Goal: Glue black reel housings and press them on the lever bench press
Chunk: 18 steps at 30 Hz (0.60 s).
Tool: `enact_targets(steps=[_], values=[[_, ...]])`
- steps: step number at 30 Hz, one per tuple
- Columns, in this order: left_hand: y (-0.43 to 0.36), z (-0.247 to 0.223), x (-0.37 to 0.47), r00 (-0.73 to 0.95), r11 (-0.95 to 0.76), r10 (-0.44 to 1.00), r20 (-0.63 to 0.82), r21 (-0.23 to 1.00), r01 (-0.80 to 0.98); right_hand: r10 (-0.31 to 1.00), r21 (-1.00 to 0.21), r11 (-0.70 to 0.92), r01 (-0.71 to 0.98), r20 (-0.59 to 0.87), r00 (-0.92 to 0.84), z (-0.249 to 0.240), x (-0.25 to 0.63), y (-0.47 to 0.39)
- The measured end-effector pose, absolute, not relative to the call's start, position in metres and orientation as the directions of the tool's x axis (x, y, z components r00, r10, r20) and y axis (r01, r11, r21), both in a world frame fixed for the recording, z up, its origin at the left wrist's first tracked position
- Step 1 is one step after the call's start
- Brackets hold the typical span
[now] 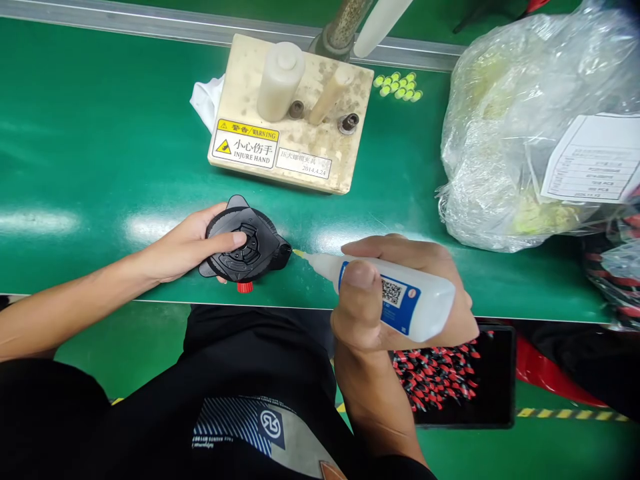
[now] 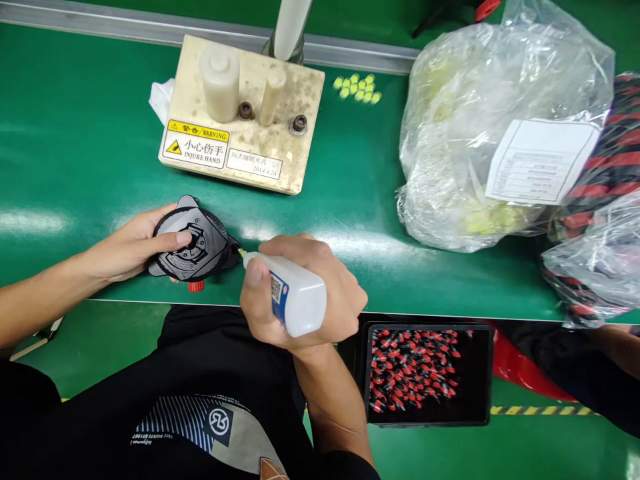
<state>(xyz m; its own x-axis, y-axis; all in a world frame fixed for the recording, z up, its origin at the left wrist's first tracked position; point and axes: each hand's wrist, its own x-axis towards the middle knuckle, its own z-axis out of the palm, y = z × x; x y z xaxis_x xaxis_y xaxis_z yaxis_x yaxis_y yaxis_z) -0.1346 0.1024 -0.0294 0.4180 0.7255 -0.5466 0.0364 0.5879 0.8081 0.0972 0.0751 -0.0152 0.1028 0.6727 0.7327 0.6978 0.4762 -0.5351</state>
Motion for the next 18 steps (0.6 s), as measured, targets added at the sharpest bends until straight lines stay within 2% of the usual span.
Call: enact_targets(steps=[5, 11, 17, 18], values=[[0.1028, -0.0284, -0.1334, 0.434, 0.595, 0.714, -0.549, 0.803, 0.036, 0.676, -0.581, 0.527, 0.620, 0.729, 0.108, -0.0142, 0.0971, 0.0714], [0.1028, -0.0274, -0.1328, 0.440, 0.591, 0.716, -0.542, 0.806, 0.031, 0.679, -0.575, 0.511, 0.639, 0.726, 0.111, -0.0159, 0.0968, 0.0739], [0.1034, -0.0255, -0.1312, 0.435, 0.594, 0.716, -0.546, 0.804, 0.031, 0.615, -0.528, 0.536, 0.659, 0.778, 0.123, -0.0214, 0.0997, 0.0745], [0.1034, -0.0256, -0.1311, 0.434, 0.594, 0.716, -0.546, 0.804, 0.030, 0.631, -0.553, 0.530, 0.643, 0.764, 0.136, -0.0219, 0.1007, 0.0734]])
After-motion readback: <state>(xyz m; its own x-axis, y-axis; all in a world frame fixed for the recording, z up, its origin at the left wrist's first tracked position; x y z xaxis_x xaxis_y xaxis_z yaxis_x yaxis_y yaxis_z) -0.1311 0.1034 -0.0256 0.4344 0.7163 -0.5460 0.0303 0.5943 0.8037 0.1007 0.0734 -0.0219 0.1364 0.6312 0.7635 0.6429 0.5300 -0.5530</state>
